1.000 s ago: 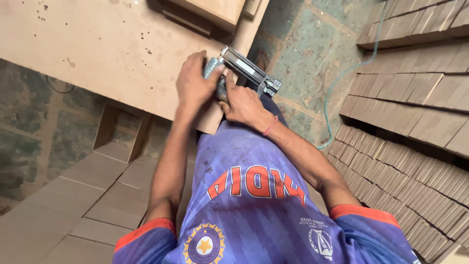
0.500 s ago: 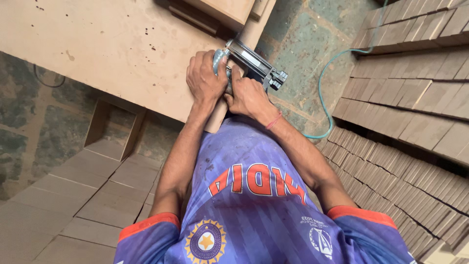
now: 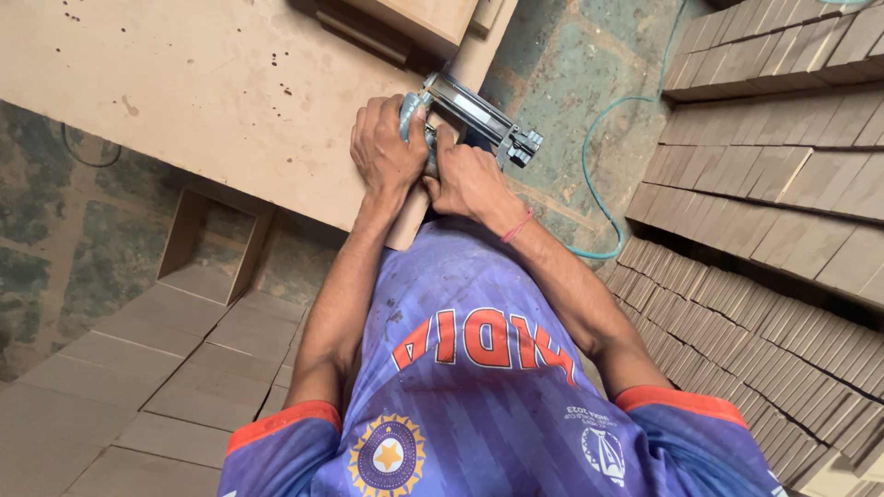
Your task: The person assembles a rectangular wooden box by applying glue to the edges of wooden panels and securing them with a pneumatic nail gun. They repeat this process to build a second box, then place both finished boxes on the floor.
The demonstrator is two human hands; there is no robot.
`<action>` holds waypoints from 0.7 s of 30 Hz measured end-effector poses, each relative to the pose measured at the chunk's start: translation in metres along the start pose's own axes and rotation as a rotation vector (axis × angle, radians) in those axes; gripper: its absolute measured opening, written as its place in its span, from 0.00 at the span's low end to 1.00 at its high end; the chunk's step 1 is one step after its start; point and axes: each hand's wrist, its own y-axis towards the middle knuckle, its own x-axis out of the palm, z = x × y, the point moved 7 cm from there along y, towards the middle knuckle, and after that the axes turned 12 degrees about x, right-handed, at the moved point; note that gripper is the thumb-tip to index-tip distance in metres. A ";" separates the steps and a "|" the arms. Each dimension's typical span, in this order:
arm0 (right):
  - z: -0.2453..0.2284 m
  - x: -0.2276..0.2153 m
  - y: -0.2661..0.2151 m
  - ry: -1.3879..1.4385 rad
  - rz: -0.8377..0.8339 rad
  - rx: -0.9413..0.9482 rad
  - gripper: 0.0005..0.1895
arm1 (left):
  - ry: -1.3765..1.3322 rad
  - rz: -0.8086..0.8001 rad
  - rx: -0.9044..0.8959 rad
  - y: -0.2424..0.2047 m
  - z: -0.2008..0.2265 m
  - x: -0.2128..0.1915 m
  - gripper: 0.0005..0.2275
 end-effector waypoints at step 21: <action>-0.020 -0.037 -0.032 0.042 0.084 -0.069 0.44 | -0.019 0.097 0.090 0.010 0.036 -0.038 0.13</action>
